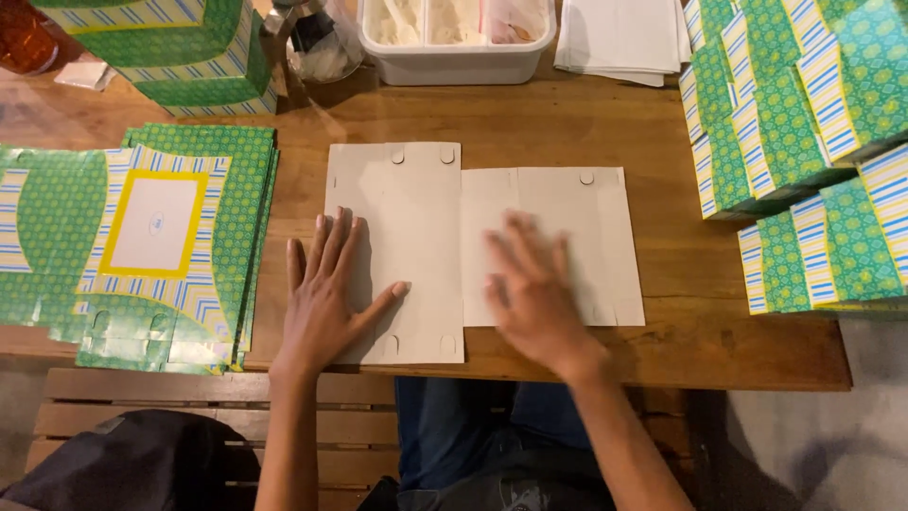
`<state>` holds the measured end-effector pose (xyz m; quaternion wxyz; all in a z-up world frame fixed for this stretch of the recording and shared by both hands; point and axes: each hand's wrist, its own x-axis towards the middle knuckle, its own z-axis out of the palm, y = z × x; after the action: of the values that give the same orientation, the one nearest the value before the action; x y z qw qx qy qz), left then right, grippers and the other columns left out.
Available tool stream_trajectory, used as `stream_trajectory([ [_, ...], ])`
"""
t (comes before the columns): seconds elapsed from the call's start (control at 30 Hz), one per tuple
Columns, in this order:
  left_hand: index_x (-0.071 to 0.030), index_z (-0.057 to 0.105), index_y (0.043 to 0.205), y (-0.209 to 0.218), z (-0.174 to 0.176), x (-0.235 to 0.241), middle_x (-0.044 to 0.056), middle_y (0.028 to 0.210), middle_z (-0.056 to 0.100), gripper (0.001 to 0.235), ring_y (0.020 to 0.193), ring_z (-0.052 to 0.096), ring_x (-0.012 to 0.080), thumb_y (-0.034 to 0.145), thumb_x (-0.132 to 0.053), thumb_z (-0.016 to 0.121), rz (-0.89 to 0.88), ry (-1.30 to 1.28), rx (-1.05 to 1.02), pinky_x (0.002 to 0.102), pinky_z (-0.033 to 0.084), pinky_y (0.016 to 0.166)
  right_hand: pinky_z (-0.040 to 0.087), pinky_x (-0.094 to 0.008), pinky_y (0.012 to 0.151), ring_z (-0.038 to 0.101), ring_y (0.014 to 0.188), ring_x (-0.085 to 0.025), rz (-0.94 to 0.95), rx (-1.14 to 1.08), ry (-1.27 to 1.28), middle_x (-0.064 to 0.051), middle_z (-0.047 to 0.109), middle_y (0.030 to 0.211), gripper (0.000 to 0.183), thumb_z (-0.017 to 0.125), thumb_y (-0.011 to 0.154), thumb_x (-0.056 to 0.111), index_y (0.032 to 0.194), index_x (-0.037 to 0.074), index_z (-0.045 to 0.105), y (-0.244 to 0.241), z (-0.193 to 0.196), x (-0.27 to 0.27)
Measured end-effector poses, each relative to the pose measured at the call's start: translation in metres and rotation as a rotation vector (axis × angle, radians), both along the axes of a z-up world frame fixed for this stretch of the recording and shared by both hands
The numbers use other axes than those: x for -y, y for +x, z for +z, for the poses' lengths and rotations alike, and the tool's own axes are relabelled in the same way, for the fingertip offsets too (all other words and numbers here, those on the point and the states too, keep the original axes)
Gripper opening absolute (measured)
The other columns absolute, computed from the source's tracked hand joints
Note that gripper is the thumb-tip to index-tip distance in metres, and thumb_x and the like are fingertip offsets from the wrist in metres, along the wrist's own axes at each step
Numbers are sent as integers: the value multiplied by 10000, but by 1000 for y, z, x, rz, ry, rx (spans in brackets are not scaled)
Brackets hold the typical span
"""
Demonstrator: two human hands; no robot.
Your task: Assembling cardboard boxes by folding flat templates along pre-scored lines and stacking the finished products.
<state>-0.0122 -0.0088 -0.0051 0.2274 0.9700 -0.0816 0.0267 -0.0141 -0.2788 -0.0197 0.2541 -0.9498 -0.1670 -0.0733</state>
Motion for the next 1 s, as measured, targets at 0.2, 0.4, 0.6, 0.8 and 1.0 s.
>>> stream_trajectory([
  [0.2,-148,372,1614,-3,-2,3,98,1711,265,968,1593,163,282,880,-749,562,33,39,-36,531,-21,1267,13,-690,1198,140,1566,-442,-38,-148,-86,-283,204,1680,633,460,1037,346,1590,50,378,4,8,1],
  [0.4,-144,353,1625,-3,2,5,112,1716,247,952,1593,154,297,894,-714,567,22,51,-58,540,-15,1263,105,-738,1173,207,1537,-488,-281,-135,-168,-288,278,1658,675,497,1024,383,1578,11,393,-5,10,70],
  [0.6,-153,365,1620,-2,3,5,110,1716,247,954,1596,149,302,873,-688,619,24,-6,-65,564,-26,1257,77,-603,1242,204,1560,-429,-353,-88,-43,-262,274,1679,646,484,1052,385,1571,4,429,-21,6,110],
  [0.8,-66,401,1582,20,7,58,235,1672,281,891,1561,201,413,916,-599,661,-81,-29,-57,700,41,1203,96,-552,1258,239,1558,-396,-392,-46,-28,-249,311,1667,650,518,1039,396,1552,1,458,-21,-1,109],
  [1.0,-71,328,1615,54,-7,143,251,1689,206,884,1576,146,424,951,-581,609,-546,81,-17,691,77,1208,115,-520,1265,276,1541,-402,-393,-60,97,-264,357,1635,631,576,1006,363,1515,-2,503,-22,13,111],
])
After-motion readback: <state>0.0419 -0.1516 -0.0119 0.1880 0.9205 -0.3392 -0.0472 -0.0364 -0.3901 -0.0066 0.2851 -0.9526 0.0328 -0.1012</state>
